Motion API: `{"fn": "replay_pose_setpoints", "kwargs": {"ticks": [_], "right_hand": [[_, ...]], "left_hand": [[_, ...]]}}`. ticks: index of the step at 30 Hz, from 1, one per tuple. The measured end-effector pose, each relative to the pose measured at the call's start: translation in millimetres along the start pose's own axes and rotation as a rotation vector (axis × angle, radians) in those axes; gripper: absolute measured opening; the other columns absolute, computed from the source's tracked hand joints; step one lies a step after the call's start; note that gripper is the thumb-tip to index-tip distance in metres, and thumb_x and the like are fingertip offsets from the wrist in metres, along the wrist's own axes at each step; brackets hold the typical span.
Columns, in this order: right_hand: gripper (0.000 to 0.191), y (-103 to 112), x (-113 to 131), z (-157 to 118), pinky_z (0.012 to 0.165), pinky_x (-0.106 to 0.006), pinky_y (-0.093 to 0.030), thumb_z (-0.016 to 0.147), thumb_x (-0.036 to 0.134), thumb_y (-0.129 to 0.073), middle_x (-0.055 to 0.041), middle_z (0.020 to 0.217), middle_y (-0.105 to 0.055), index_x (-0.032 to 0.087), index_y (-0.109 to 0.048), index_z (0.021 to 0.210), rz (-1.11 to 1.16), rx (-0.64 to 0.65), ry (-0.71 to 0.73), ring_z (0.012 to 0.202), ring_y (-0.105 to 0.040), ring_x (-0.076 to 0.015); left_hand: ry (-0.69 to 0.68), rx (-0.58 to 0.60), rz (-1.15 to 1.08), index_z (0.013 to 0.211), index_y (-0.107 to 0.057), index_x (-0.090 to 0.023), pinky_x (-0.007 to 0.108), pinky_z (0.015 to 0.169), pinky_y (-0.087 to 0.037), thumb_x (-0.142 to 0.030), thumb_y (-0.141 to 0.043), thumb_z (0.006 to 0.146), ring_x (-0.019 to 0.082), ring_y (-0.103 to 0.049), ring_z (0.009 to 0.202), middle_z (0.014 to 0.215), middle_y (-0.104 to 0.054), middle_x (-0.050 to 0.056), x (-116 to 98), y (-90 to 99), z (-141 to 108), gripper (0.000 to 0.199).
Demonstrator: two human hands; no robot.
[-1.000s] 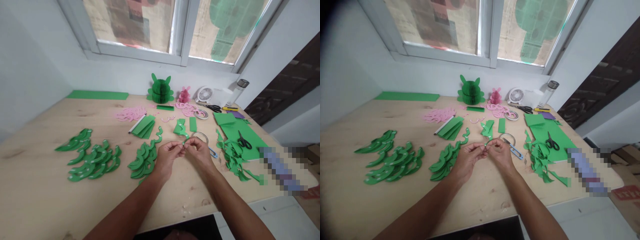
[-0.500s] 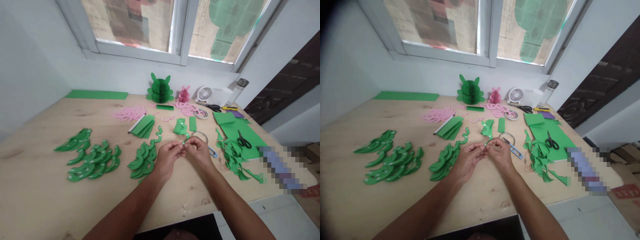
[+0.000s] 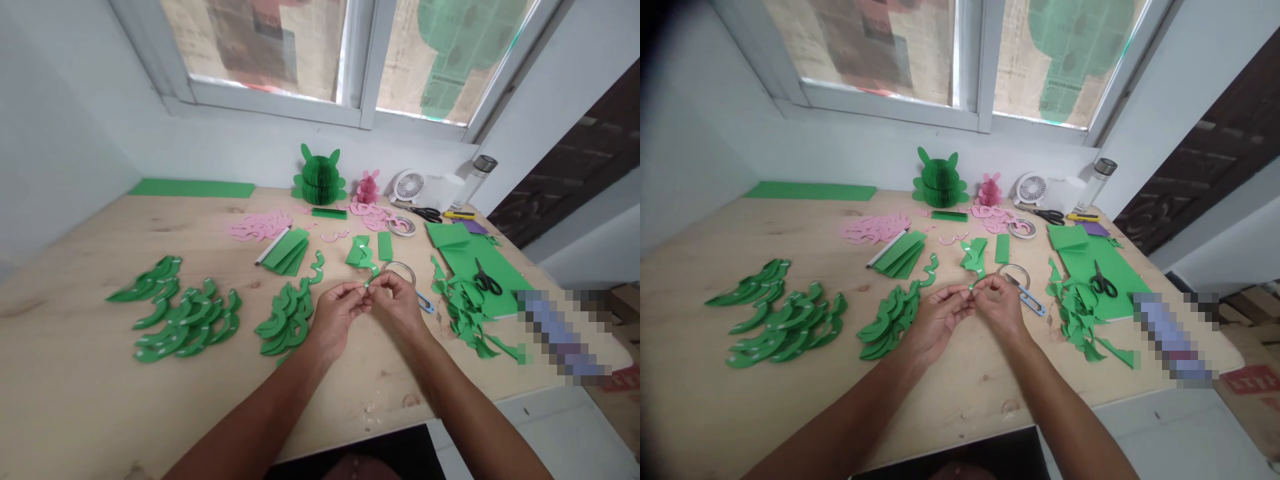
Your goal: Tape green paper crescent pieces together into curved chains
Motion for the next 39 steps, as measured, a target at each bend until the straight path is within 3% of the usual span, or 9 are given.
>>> {"fn": "replay_pose_setpoints", "kwargs": {"ticks": [39], "right_hand": [[0.005,-0.5,10.8,-1.6,0.069,-0.03,-0.041,0.067,0.022,-0.061,0.0003,0.066,-0.058,0.02,-0.058,0.063,-0.061,-0.051,0.07,0.067,-0.052,-0.0156]], "left_hand": [[0.028,0.013,0.023,0.074,-0.067,-0.012,0.024,0.063,-0.047,-0.018,-0.076,0.058,0.012,-0.061,0.062,0.068,-0.068,0.004,0.2,-0.1,-0.2,0.02]]}}
Point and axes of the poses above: each hand's wrist, its own z-axis towards the middle knuckle, its own y-axis out of the back of the hand, x = y × z, the point moved 3 cm from there along z, towards the middle knuckle
